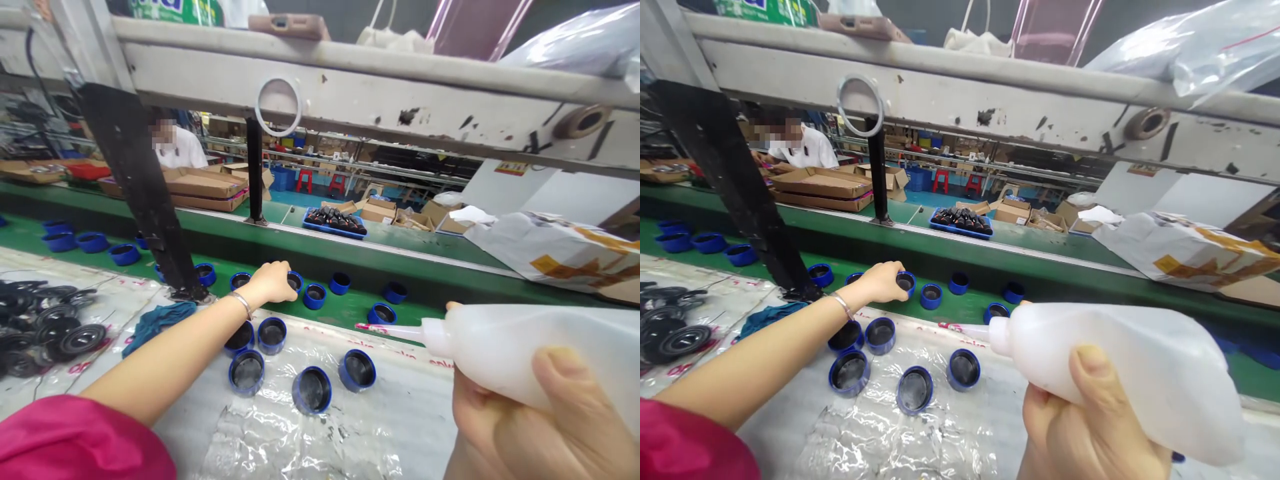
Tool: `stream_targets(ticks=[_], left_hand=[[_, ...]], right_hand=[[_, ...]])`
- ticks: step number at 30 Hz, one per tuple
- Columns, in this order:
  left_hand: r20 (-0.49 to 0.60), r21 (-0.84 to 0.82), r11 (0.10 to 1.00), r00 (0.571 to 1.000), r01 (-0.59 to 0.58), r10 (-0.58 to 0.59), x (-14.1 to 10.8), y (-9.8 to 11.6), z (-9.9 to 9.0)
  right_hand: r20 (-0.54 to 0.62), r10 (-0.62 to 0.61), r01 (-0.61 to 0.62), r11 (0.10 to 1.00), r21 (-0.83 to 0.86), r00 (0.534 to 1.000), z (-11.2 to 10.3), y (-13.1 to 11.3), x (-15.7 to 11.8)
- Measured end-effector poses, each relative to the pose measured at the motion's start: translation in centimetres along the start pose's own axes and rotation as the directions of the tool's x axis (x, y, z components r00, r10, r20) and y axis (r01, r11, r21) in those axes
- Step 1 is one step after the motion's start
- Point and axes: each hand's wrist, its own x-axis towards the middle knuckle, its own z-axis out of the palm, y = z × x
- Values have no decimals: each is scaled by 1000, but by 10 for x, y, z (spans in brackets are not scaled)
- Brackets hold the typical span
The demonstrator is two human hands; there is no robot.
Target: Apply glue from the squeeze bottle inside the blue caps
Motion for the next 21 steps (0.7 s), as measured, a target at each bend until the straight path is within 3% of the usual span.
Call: stream_targets(ticks=[3,9,13,17,21], left_hand=[[45,36,999,999,23,-25,19,-13,2],[-6,59,989,990,138,-138,60,-23,-11],[45,44,968,967,248,-250,79,-25,-20],[25,-55,964,966,259,-258,74,-20,-27],[-19,-251,961,991,120,-129,39,-3,-36]], right_hand=[[-4,64,-63,997,53,998,2,-3,-3],[79,-30,21,993,113,996,2,2,2],[141,-51,31,990,140,989,-2,6,6],[204,-61,25,984,174,977,-5,11,10],[293,-51,6,988,153,955,-5,19,12]])
